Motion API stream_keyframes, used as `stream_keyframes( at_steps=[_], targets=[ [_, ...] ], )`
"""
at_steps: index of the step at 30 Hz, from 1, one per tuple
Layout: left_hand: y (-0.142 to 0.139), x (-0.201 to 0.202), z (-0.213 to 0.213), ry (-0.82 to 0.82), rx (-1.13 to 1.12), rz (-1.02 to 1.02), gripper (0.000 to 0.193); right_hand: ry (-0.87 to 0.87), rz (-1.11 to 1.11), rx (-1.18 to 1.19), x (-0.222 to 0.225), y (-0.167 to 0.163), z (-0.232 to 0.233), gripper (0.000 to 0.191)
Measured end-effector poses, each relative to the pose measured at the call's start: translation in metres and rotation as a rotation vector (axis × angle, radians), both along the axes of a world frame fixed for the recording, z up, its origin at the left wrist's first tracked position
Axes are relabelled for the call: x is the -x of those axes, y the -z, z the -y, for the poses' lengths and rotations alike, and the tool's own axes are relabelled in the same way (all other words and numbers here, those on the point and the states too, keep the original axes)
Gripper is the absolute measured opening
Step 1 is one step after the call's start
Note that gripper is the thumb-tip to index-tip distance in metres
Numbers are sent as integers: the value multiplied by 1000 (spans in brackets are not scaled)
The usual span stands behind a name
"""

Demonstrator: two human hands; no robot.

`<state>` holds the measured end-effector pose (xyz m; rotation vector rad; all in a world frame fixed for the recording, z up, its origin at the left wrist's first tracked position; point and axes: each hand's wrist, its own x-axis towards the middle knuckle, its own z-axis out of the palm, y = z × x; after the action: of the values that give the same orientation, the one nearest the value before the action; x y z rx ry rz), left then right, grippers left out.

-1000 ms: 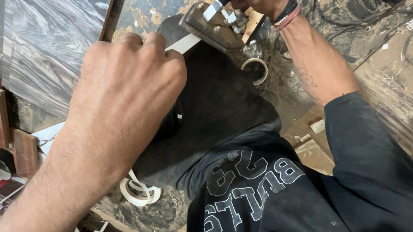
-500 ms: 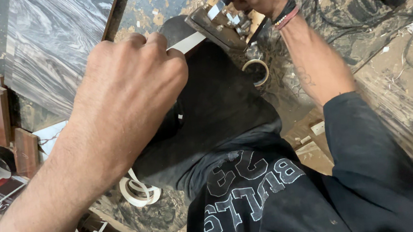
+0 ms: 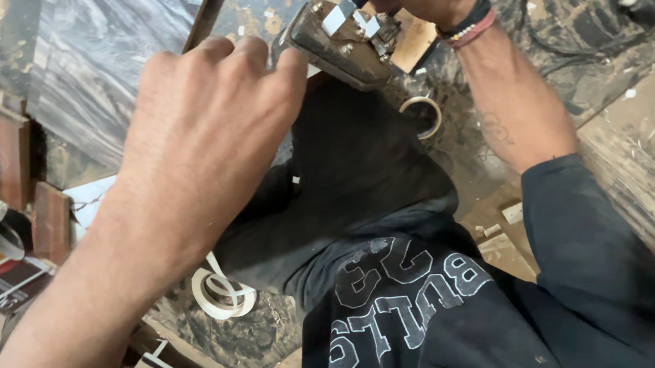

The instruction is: The person sits on the floor and cuts a length of white edge banding from a roll, aligns it along the edge of a wooden board, and presses it in place using a handheld edge-banding iron. They run the iron along the taped edge, press the banding down by hand, and finally lift the finished board.

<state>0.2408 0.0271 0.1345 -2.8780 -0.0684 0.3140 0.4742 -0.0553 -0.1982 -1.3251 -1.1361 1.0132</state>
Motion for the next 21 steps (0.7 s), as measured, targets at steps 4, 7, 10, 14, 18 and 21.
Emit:
stream_keyframes(
  at_steps=[4,7,10,14,18,21],
  targets=[
    [-11,7,5,-67,23,101,16,-21,-1,-34,6,-21,-2,57],
    [-25,21,3,-106,35,118,9,0,-69,-30,13,-33,2,53],
    [-31,38,-4,-118,106,154,9,-36,-160,-93,18,-44,4,53],
    [-22,56,-13,-123,194,256,11,-101,-289,-133,25,-59,1,47],
    [-11,67,-14,-114,253,366,10,-112,-254,-154,32,-73,0,49],
    [-4,73,-13,-273,323,337,23,-79,-311,-139,36,-83,1,49]
  ],
)
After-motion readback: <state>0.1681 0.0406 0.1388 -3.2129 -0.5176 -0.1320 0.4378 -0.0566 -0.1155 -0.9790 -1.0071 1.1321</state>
